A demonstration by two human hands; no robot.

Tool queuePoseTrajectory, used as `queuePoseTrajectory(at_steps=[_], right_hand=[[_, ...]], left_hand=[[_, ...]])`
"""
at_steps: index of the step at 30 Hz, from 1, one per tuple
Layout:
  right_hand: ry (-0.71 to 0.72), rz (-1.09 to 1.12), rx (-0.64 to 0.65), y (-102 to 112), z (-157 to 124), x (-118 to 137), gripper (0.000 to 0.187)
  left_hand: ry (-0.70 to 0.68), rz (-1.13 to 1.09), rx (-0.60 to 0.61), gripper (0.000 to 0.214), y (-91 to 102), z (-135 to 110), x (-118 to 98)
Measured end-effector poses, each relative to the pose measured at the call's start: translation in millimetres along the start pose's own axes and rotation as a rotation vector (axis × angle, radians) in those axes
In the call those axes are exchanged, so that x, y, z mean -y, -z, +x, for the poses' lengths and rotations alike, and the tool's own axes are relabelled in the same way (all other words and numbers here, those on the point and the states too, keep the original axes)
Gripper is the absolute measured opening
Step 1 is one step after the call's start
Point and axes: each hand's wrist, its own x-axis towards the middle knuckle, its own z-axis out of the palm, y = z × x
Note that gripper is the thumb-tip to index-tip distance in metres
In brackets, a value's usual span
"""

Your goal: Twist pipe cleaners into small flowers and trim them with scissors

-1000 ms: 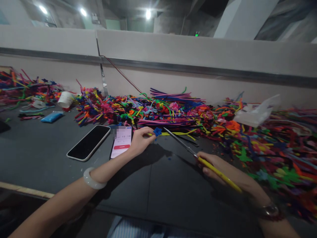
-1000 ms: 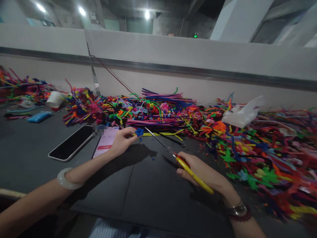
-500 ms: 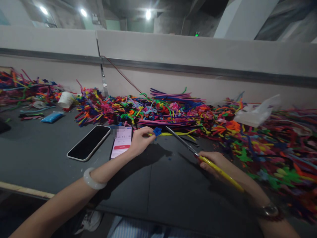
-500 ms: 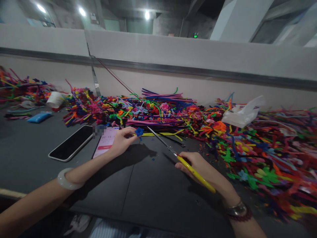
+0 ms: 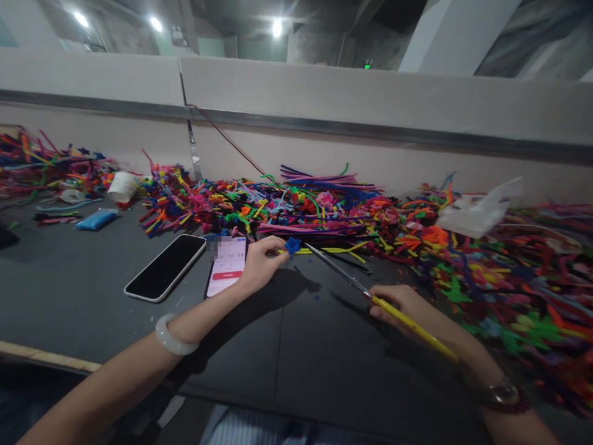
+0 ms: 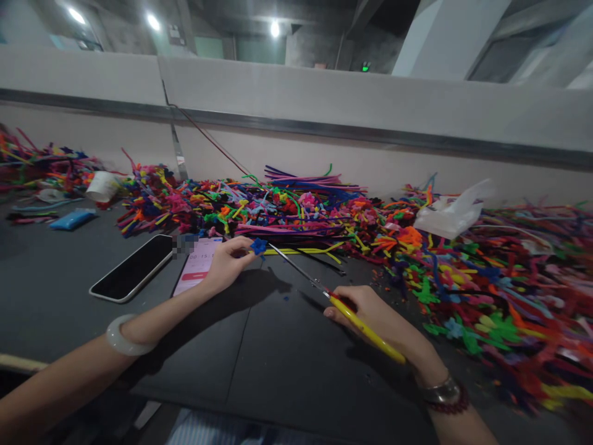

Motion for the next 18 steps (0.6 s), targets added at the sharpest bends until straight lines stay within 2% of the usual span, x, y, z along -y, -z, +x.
queuePoseTrajectory(at_steps=[18], right_hand=[[-0.037, -0.026, 0.077, -1.1, -0.1, 2.8, 0.038]], left_hand=[[-0.016, -0.027, 0.049, 0.006, 0.4, -0.1, -5.8]])
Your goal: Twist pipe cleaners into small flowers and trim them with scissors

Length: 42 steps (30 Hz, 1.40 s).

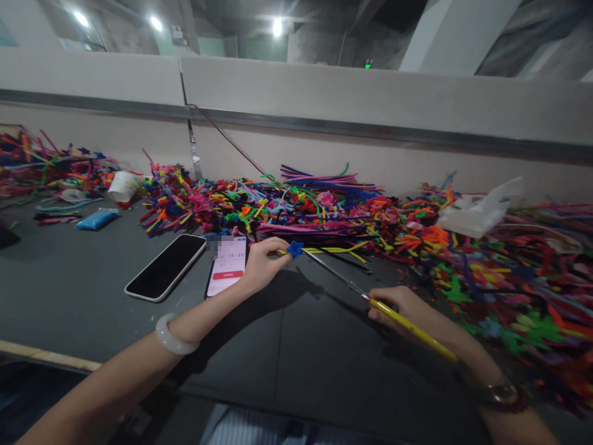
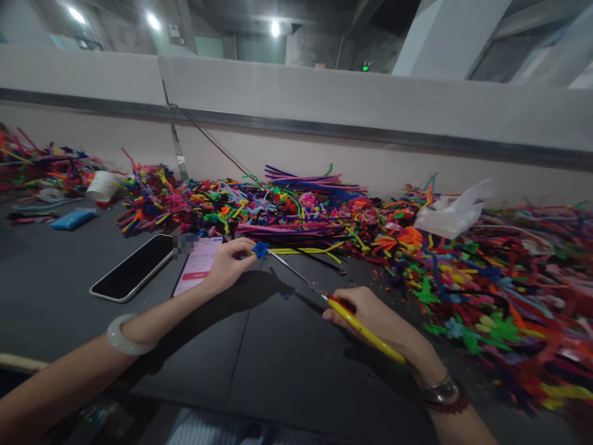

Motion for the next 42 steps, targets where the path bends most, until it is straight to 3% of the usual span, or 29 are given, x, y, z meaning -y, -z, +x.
queuePoseTrajectory(at_steps=[42], right_hand=[[0.019, 0.048, 0.023, -5.0, 1.6, -8.6, 0.039]], left_hand=[[-0.029, -0.005, 0.030, 0.007, -0.4, -0.2, 4.7]])
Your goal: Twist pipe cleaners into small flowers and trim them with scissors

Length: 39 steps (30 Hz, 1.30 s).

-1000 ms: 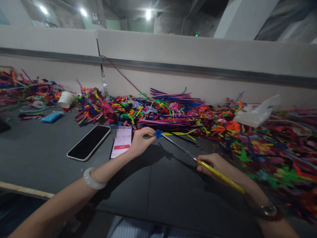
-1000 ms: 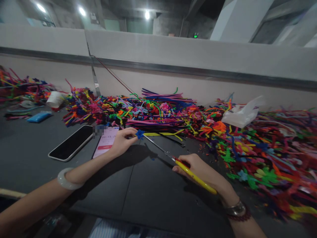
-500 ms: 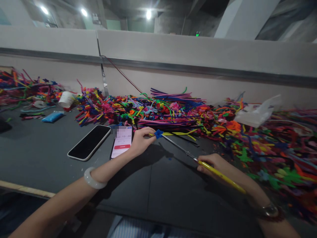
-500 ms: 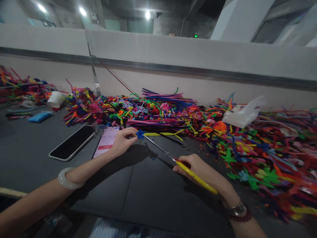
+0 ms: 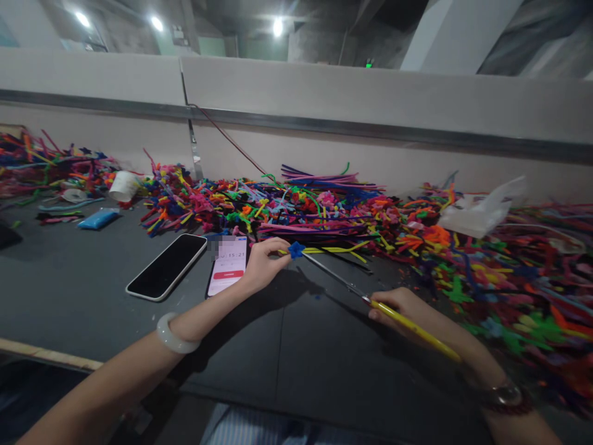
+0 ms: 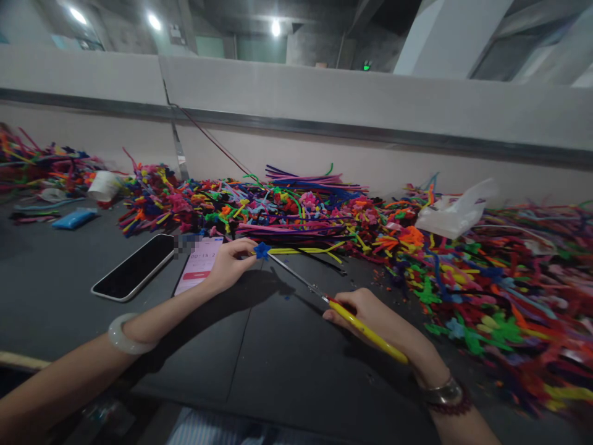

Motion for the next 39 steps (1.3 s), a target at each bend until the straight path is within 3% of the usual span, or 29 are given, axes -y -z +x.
queuePoseTrajectory(at_steps=[5, 13, 21, 26, 30, 35, 39], right_hand=[[-0.021, -0.035, -0.037, 2, -1, 5, 0.037], [0.108, -0.003, -0.193, 6, -4, 9, 0.029], [0.105, 0.047, -0.043, 7, -2, 0, 0.040], [0.099, 0.045, -0.060, 7, -2, -1, 0.043], [0.030, 0.009, -0.116, 6, 2, -6, 0.042], [-0.004, -0.017, -0.142, 5, 6, -13, 0.040], [0.005, -0.002, -0.141, 4, 6, -16, 0.037]], left_hand=[[0.017, 0.000, -0.010, 0.007, 0.2, 1, -2], [0.036, 0.002, -0.017, 0.008, -0.2, 1, -3], [0.071, -0.016, -0.020, 0.008, 0.6, 1, -1], [0.129, -0.066, 0.010, 0.014, -1.7, 0, -3], [0.159, -0.118, 0.029, 0.020, -6.0, -7, -33], [0.013, -0.205, 0.176, 0.011, 0.2, -21, -96], [-0.038, -0.258, 0.233, 0.005, 10.2, -28, -126]])
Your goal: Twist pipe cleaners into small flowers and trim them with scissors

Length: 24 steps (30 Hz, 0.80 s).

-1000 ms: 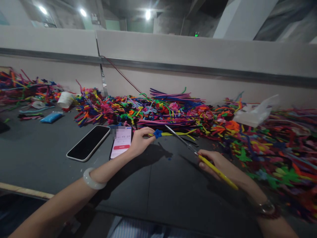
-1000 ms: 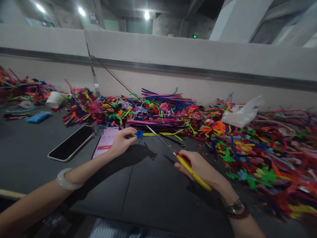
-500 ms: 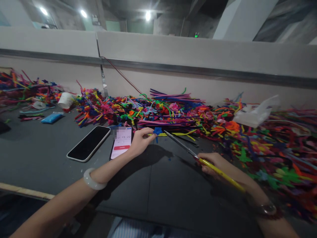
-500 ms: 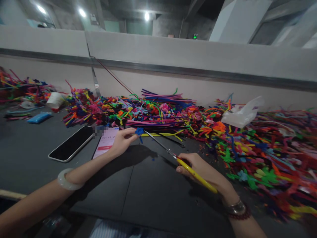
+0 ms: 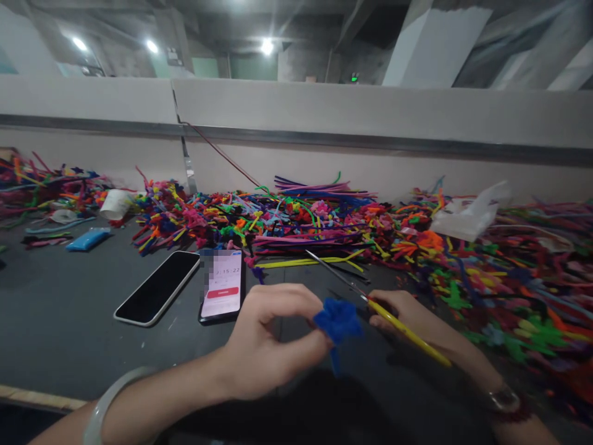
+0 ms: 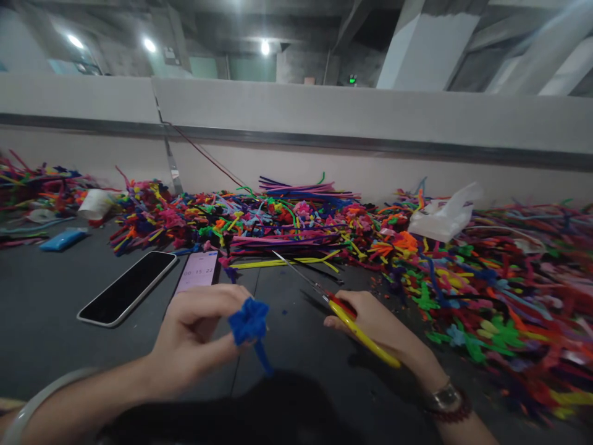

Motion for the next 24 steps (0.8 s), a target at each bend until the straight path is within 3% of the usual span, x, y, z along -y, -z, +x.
queuePoseTrajectory(at_steps=[3, 7, 10, 15, 19, 21, 24], right_hand=[[0.001, 0.021, -0.012, 0, 0, -1, 0.035], [-0.004, 0.027, -0.046, 0, 1, 1, 0.034], [-0.001, 0.020, -0.057, 0, 1, 4, 0.036], [0.026, 0.051, -0.084, 2, 0, 9, 0.040], [0.040, 0.186, 0.056, 6, -7, 13, 0.043], [0.038, 0.272, 0.157, 7, -11, 15, 0.046], [0.033, 0.314, 0.197, 9, -16, 20, 0.050]], left_hand=[[0.011, -0.017, 0.023, 0.005, -0.5, -2, -6], [-0.006, 0.001, 0.009, 0.007, -1.3, 2, 6], [-0.015, 0.073, -0.046, 0.005, 2.0, 10, 30], [0.081, 0.160, -0.198, 0.012, 15.4, 19, 83], [0.171, 0.179, -0.180, 0.006, 26.0, 19, 110], [0.174, 0.173, -0.196, 0.007, 29.4, 18, 116], [0.154, 0.174, -0.225, 0.010, 31.2, 17, 118]])
